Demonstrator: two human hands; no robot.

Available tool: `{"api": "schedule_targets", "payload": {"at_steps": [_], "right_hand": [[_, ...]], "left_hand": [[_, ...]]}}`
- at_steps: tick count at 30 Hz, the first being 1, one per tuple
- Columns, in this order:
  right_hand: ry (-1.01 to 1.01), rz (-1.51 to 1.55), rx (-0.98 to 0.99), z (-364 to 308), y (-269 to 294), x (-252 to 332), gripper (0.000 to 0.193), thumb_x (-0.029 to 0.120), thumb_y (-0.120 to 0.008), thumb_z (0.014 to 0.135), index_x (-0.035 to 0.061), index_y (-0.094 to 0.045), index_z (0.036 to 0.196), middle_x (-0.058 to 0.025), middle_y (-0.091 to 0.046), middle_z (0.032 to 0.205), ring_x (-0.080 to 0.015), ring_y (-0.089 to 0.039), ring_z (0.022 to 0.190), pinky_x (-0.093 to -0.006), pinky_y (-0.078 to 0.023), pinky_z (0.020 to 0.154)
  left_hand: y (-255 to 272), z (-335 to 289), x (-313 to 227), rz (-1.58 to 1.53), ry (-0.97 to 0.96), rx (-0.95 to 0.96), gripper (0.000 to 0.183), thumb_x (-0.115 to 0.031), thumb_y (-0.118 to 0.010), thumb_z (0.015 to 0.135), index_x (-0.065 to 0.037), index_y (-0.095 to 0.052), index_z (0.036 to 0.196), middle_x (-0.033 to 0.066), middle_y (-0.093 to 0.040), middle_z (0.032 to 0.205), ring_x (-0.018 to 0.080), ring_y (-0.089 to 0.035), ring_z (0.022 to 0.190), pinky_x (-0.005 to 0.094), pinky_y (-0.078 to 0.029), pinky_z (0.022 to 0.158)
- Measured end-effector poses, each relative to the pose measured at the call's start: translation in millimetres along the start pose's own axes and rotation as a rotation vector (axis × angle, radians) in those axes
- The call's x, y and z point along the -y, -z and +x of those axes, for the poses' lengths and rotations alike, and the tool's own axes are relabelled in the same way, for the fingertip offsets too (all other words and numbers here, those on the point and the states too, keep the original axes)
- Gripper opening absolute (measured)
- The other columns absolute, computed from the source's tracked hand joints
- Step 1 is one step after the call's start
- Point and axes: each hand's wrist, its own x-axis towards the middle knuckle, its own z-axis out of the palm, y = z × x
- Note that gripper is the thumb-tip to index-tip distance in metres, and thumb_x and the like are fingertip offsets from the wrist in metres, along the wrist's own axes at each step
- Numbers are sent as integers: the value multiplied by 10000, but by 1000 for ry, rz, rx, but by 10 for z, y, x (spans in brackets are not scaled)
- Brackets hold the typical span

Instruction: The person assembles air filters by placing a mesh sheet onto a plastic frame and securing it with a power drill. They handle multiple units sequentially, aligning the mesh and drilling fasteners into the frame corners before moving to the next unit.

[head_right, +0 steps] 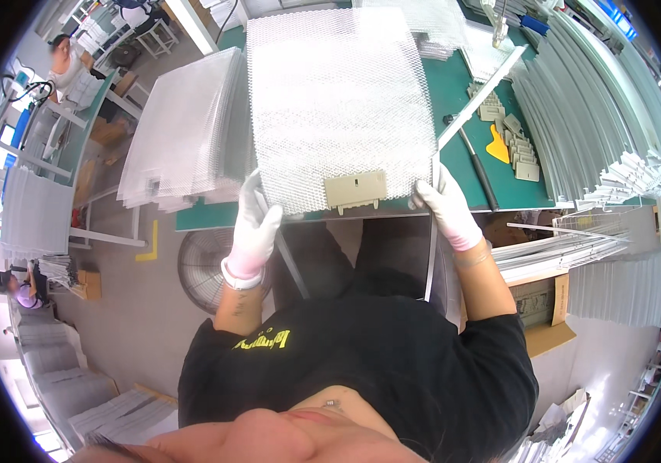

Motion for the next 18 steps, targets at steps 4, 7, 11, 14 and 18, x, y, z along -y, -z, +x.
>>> {"api": "schedule_targets", "payload": {"at_steps": [4, 7, 11, 14, 18], "right_hand": [[28, -17, 27, -96, -233, 162, 447, 221, -667, 968, 7, -465, 1304, -20, -530, 844, -118, -495, 694, -311, -480, 701], [42, -18, 64, -95, -418, 215, 448, 183, -661, 968, 1, -459, 1323, -24, -542, 853, -119, -485, 685, -307, -472, 698], [148, -104, 58, -129, -614, 276, 460, 140, -686, 935, -2, -472, 1317, -28, -602, 1019, -106, -557, 881, -302, -497, 811], [375, -148, 115, -90, -375, 284, 476, 99, -697, 915, 6, -489, 1333, -42, -614, 1096, -108, -566, 965, -300, -495, 858], [607, -148, -75, 262, -342, 654, 169, 136, -603, 1000, 32, -562, 1126, -10, -603, 985, -85, -528, 839, -247, -445, 760]], "left_hand": [[-50, -177, -147, -120, 1, -156, 674, 49, -486, 963, 38, -178, 1563, 91, -618, 1178, 140, -662, 923, 260, -550, 852], [-50, -297, -305, -71, -96, -310, 680, 17, -522, 967, 43, -195, 1563, 62, -636, 1043, 87, -597, 800, 218, -491, 720], [-15, -467, -556, -173, -25, -439, 604, -53, -593, 970, 68, -321, 1495, -12, -614, 886, 4, -446, 641, 178, -350, 573], [207, -518, -633, -112, -57, -278, 478, -114, -644, 981, 75, -487, 1391, -45, -600, 883, 1, -446, 662, 186, -352, 588], [101, 37, -1026, -80, -354, -40, 453, -130, -625, 996, 66, -492, 1382, 16, -642, 1099, 58, -562, 873, 227, -475, 747]]}}
